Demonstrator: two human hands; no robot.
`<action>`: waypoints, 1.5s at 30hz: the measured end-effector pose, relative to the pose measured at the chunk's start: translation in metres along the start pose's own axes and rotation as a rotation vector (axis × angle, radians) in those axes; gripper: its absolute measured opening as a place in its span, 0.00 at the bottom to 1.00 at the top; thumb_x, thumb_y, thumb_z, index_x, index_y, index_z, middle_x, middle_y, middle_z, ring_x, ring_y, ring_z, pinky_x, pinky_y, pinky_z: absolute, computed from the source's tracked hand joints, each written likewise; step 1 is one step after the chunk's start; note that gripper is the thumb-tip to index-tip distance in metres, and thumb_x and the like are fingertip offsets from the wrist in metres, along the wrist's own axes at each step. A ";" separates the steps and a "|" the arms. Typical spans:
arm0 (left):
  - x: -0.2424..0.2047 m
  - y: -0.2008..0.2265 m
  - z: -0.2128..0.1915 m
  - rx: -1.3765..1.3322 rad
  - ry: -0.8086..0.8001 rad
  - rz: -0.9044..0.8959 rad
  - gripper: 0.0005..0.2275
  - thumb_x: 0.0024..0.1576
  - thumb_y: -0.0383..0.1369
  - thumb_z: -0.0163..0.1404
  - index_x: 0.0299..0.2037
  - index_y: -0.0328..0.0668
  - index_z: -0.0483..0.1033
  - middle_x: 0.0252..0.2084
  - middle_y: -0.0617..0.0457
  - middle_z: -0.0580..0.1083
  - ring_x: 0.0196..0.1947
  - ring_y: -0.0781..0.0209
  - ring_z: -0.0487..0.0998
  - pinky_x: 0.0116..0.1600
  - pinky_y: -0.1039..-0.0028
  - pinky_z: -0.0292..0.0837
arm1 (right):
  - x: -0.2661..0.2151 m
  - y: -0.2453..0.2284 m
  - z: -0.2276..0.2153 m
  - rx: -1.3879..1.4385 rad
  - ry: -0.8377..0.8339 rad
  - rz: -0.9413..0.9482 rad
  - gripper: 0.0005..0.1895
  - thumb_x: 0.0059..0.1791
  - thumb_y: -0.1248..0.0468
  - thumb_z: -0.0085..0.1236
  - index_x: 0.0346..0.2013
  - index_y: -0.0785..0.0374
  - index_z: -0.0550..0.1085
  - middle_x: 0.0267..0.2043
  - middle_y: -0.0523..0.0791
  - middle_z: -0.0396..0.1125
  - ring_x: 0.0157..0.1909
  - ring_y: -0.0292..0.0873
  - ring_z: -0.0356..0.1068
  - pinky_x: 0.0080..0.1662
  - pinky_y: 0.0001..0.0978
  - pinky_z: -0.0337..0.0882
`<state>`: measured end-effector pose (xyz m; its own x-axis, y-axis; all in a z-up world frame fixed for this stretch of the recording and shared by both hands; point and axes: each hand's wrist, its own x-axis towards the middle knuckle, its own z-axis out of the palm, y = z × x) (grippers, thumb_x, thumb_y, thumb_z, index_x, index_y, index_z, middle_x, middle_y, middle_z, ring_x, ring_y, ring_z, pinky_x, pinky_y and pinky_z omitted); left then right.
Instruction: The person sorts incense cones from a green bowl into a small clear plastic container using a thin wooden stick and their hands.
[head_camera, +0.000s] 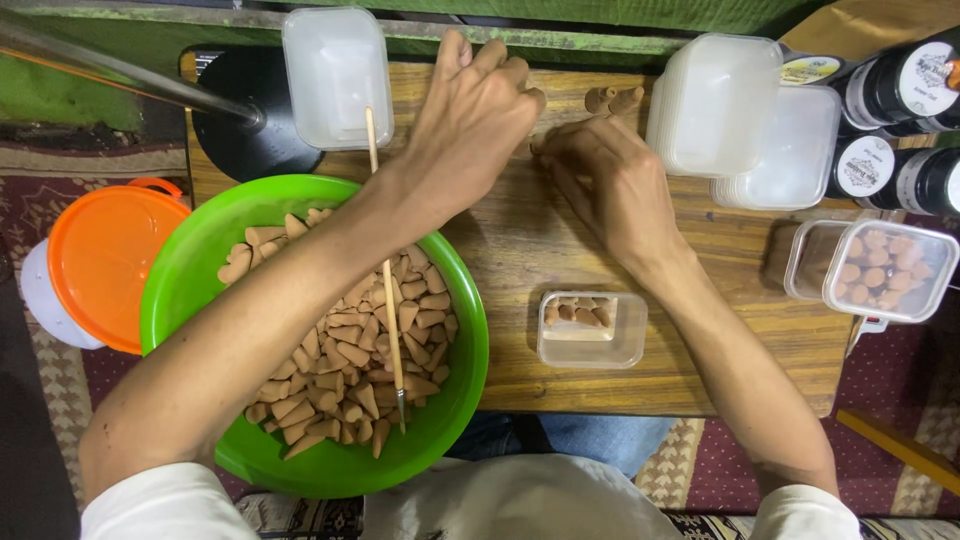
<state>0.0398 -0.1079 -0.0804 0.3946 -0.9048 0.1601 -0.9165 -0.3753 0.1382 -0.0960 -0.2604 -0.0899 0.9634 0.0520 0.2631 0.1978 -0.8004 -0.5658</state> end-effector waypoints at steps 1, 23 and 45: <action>0.000 0.001 0.001 -0.001 -0.001 0.001 0.12 0.37 0.12 0.55 0.24 0.43 0.81 0.31 0.50 0.82 0.45 0.51 0.79 0.57 0.54 0.64 | 0.000 -0.005 -0.005 0.000 0.000 0.002 0.06 0.53 0.79 0.63 0.44 0.72 0.77 0.45 0.53 0.74 0.46 0.50 0.75 0.50 0.39 0.80; -0.110 0.087 -0.098 -0.181 -0.019 -0.056 0.07 0.59 0.32 0.59 0.46 0.45 0.82 0.38 0.57 0.78 0.41 0.56 0.72 0.53 0.62 0.60 | -0.091 -0.097 -0.089 0.096 -0.022 0.154 0.08 0.49 0.72 0.68 0.42 0.69 0.78 0.42 0.48 0.76 0.42 0.44 0.72 0.47 0.35 0.72; -0.134 0.157 -0.012 -0.154 -0.041 0.079 0.05 0.45 0.21 0.61 0.29 0.39 0.80 0.26 0.49 0.73 0.35 0.53 0.72 0.46 0.56 0.55 | -0.135 -0.091 -0.032 -0.173 -0.243 0.106 0.06 0.49 0.61 0.63 0.38 0.57 0.77 0.34 0.46 0.72 0.41 0.50 0.71 0.41 0.42 0.66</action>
<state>-0.1557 -0.0434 -0.0683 0.3156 -0.9389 0.1371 -0.9227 -0.2699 0.2753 -0.2494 -0.2134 -0.0493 0.9962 0.0875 0.0033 0.0803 -0.8978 -0.4331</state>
